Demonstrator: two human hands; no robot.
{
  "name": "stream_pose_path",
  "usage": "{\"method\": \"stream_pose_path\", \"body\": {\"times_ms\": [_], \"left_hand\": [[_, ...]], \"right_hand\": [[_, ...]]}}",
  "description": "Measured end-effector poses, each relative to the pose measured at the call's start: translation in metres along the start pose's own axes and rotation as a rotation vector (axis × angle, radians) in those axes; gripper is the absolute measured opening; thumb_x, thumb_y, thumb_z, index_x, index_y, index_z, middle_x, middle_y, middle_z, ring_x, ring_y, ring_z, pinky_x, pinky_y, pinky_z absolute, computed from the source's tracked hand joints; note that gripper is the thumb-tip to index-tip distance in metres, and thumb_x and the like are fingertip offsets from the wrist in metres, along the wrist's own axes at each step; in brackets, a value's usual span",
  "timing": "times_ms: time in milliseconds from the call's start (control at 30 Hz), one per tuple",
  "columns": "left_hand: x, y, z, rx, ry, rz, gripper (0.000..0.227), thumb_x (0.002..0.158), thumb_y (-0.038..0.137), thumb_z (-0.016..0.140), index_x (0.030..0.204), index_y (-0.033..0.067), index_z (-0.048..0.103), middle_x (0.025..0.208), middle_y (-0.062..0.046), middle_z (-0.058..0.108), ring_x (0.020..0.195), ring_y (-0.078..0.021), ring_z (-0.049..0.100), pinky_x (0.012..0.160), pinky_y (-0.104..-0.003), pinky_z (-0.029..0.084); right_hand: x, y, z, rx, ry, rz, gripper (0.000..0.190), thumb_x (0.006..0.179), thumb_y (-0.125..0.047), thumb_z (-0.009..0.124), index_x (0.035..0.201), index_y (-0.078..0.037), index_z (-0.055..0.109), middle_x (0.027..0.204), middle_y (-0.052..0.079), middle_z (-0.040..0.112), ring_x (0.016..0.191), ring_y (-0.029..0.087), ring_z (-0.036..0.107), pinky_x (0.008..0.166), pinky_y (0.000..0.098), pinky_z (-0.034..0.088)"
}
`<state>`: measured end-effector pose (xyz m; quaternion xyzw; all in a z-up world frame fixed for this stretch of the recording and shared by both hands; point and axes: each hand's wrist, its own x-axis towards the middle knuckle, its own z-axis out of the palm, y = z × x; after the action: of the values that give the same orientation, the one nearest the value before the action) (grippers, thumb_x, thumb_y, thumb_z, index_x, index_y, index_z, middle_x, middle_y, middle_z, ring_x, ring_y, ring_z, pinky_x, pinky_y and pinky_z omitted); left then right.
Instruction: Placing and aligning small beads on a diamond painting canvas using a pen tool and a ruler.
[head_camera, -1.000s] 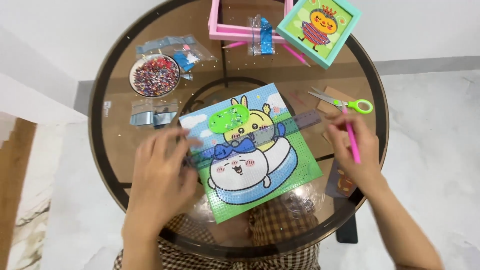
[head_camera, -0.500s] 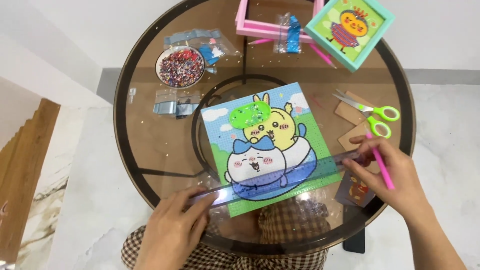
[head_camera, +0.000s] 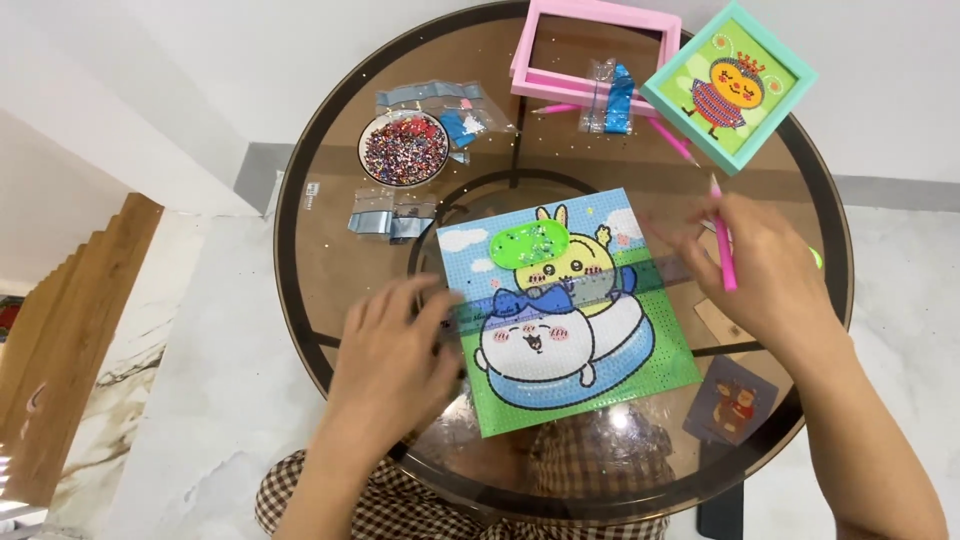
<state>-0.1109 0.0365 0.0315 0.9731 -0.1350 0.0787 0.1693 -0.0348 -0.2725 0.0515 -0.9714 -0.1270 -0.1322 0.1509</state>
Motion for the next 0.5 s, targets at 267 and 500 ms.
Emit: {"method": "stream_pose_path", "body": {"times_ms": [267,500], "left_hand": [[0.099,-0.001,0.055,0.022,-0.152,0.04,0.065,0.069,0.039,0.071,0.125,0.0095,0.057,0.11,-0.015,0.055,0.105,-0.037,0.052,0.087,-0.05,0.04],[0.099,-0.014,0.068,-0.027,0.04,0.144,0.051,0.069,0.045,0.072,0.106,0.0109,0.067,0.097,-0.009,0.056,0.097,-0.0311,0.053,0.087,-0.047,0.041]], "right_hand": [[0.044,-0.014,0.057,0.568,0.116,-0.338,0.033,0.102,-0.015,0.041,0.116,0.004,0.065,0.082,0.015,0.062,0.07,0.025,0.061,0.067,0.0367,0.052],[0.032,-0.011,0.085,0.802,0.106,-0.112,0.008,0.084,-0.006,0.071,0.092,-0.008,0.071,0.072,0.005,0.066,0.066,0.014,0.061,0.065,0.0254,0.05]]}}
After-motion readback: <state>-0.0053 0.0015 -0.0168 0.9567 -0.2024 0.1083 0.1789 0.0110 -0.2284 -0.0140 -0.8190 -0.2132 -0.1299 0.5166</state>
